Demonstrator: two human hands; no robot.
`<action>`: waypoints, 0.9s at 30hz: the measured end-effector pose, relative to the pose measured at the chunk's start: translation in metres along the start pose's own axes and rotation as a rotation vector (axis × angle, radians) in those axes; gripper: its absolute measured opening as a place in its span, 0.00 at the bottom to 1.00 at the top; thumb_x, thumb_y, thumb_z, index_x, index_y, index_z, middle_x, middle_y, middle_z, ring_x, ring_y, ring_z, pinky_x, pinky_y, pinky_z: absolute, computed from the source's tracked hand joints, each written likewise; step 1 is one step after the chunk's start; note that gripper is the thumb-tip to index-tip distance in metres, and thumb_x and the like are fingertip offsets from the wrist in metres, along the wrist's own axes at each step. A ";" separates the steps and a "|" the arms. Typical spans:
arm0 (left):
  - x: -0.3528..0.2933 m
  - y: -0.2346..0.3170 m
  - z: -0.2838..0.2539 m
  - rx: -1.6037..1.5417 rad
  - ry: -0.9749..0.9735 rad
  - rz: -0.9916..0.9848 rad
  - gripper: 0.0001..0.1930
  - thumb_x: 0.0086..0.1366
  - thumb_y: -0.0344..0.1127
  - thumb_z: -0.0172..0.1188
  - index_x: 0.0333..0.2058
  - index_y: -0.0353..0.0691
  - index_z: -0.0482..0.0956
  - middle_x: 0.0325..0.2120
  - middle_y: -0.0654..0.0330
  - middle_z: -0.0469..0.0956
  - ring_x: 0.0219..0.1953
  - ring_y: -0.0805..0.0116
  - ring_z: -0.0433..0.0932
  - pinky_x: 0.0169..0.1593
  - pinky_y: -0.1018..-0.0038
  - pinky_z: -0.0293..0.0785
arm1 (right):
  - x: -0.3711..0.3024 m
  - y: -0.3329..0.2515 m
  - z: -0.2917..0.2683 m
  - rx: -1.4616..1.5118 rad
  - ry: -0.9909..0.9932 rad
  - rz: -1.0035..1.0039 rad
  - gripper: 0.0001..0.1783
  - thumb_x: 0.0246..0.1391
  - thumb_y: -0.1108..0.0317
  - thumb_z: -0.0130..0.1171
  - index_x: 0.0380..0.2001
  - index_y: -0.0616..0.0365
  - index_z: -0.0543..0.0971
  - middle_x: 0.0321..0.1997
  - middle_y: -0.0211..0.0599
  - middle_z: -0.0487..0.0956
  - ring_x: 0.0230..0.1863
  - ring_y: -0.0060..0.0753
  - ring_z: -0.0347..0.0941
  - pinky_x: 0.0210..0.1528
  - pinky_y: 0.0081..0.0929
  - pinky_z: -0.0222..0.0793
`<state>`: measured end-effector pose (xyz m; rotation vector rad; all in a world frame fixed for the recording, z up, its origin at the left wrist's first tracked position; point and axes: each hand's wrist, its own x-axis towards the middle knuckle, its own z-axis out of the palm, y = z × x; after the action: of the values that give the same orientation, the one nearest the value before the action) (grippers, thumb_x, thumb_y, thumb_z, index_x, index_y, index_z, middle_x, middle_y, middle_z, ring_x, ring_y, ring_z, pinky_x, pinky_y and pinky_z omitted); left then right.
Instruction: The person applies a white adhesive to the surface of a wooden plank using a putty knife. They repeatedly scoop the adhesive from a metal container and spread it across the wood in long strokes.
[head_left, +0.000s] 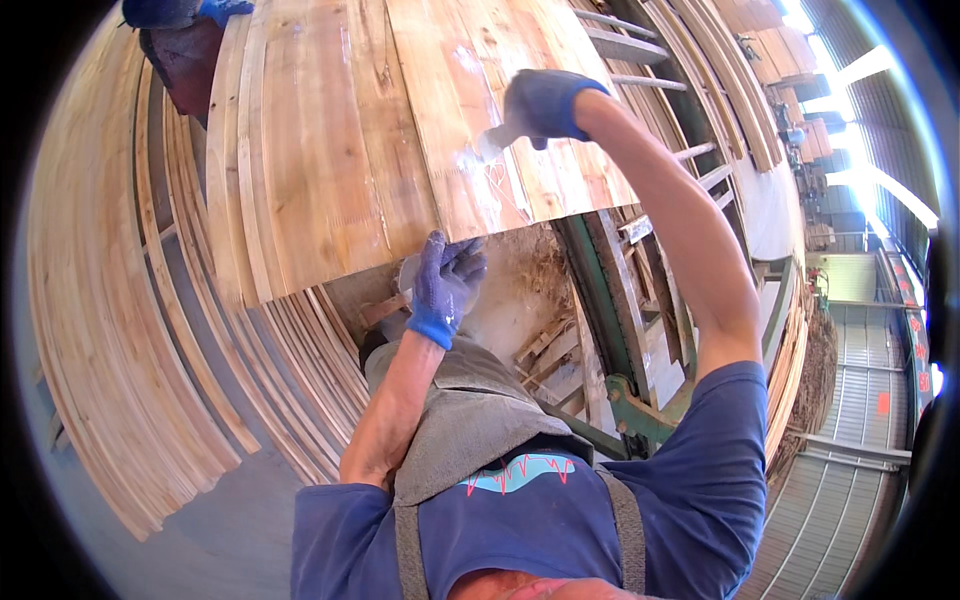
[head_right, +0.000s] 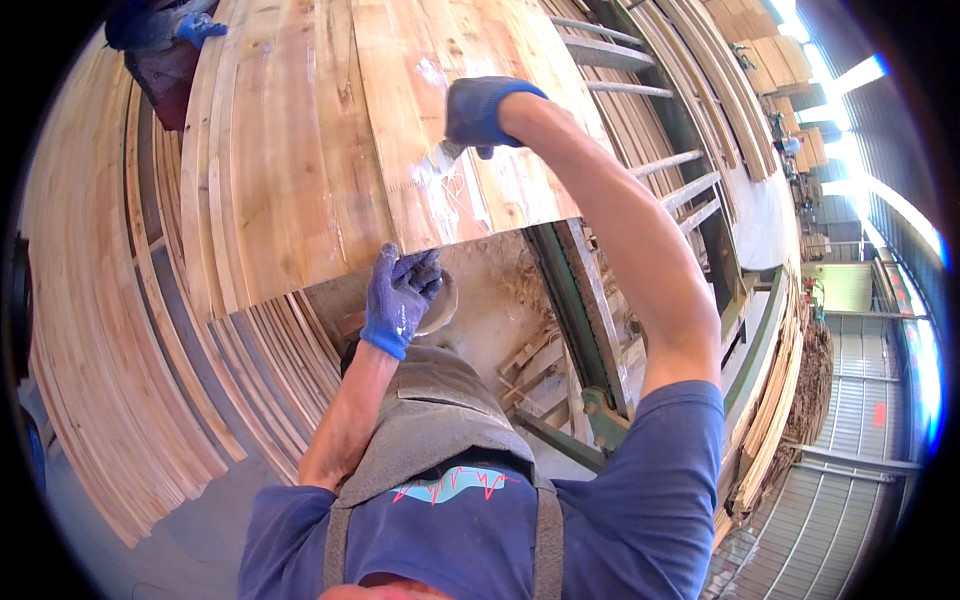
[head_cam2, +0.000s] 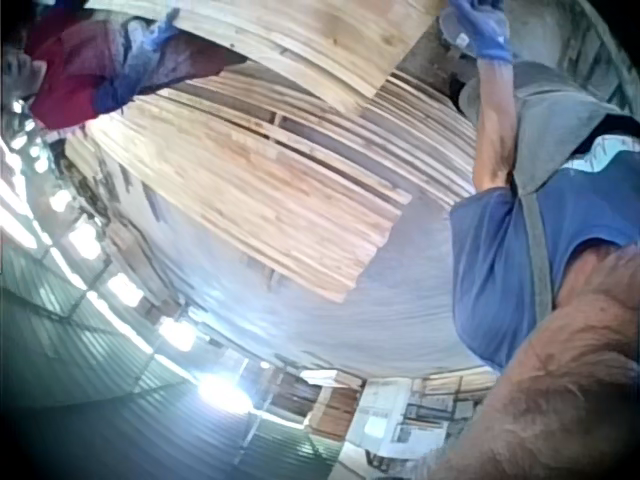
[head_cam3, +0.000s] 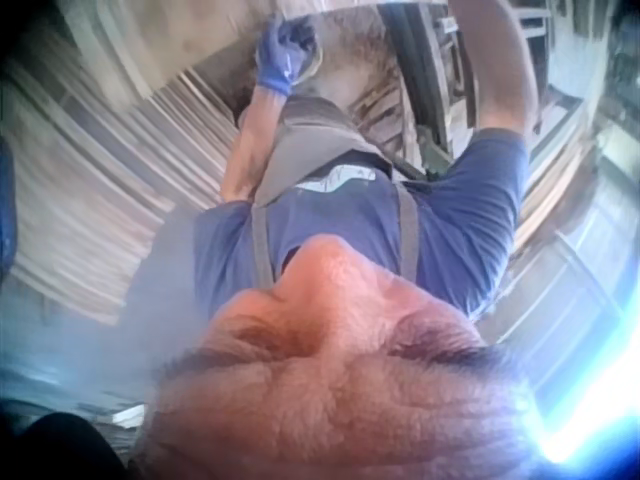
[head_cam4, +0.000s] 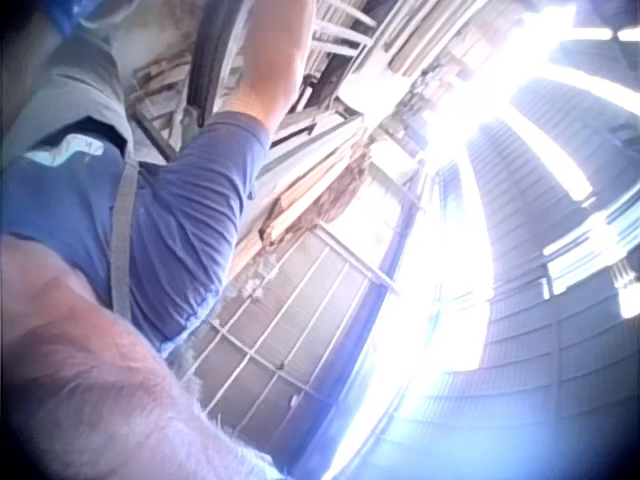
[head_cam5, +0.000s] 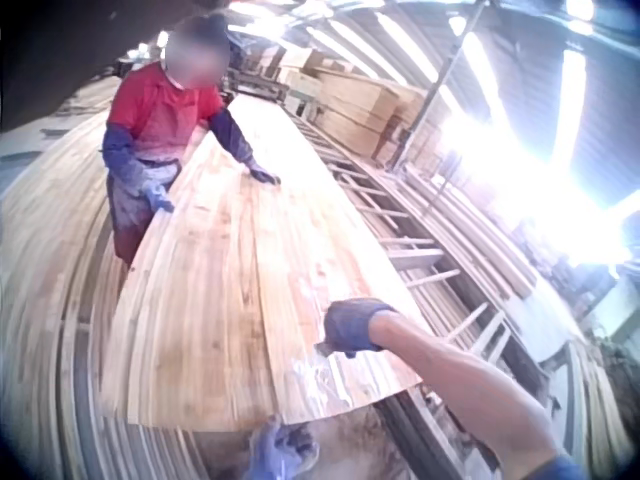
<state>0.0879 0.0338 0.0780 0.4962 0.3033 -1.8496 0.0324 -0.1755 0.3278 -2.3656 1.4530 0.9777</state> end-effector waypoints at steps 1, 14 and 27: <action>0.000 -0.002 0.002 0.008 0.000 -0.011 0.26 0.67 0.56 0.54 0.41 0.34 0.81 0.42 0.52 0.81 0.41 0.61 0.76 0.50 0.63 0.70 | 0.010 0.000 0.000 -0.040 -0.008 -0.016 0.14 0.50 0.66 0.55 0.24 0.64 0.85 0.27 0.41 0.85 0.27 0.37 0.82 0.34 0.39 0.77; -0.003 0.013 0.002 -0.029 0.010 -0.098 0.29 0.66 0.58 0.53 0.45 0.31 0.79 0.44 0.51 0.80 0.42 0.58 0.77 0.51 0.62 0.71 | -0.088 -0.003 0.019 0.235 0.057 0.081 0.14 0.60 0.59 0.52 0.43 0.50 0.83 0.29 0.37 0.84 0.27 0.32 0.81 0.38 0.32 0.77; -0.001 0.011 -0.003 -0.113 -0.048 -0.152 0.26 0.66 0.56 0.55 0.42 0.34 0.80 0.40 0.54 0.81 0.42 0.58 0.78 0.52 0.60 0.72 | 0.135 0.008 -0.047 -0.073 0.552 0.098 0.19 0.56 0.58 0.49 0.33 0.61 0.84 0.37 0.56 0.82 0.41 0.56 0.80 0.43 0.42 0.75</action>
<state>0.0994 0.0324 0.0763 0.3586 0.4204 -1.9755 0.0864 -0.2995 0.2804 -2.7822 1.7442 0.4059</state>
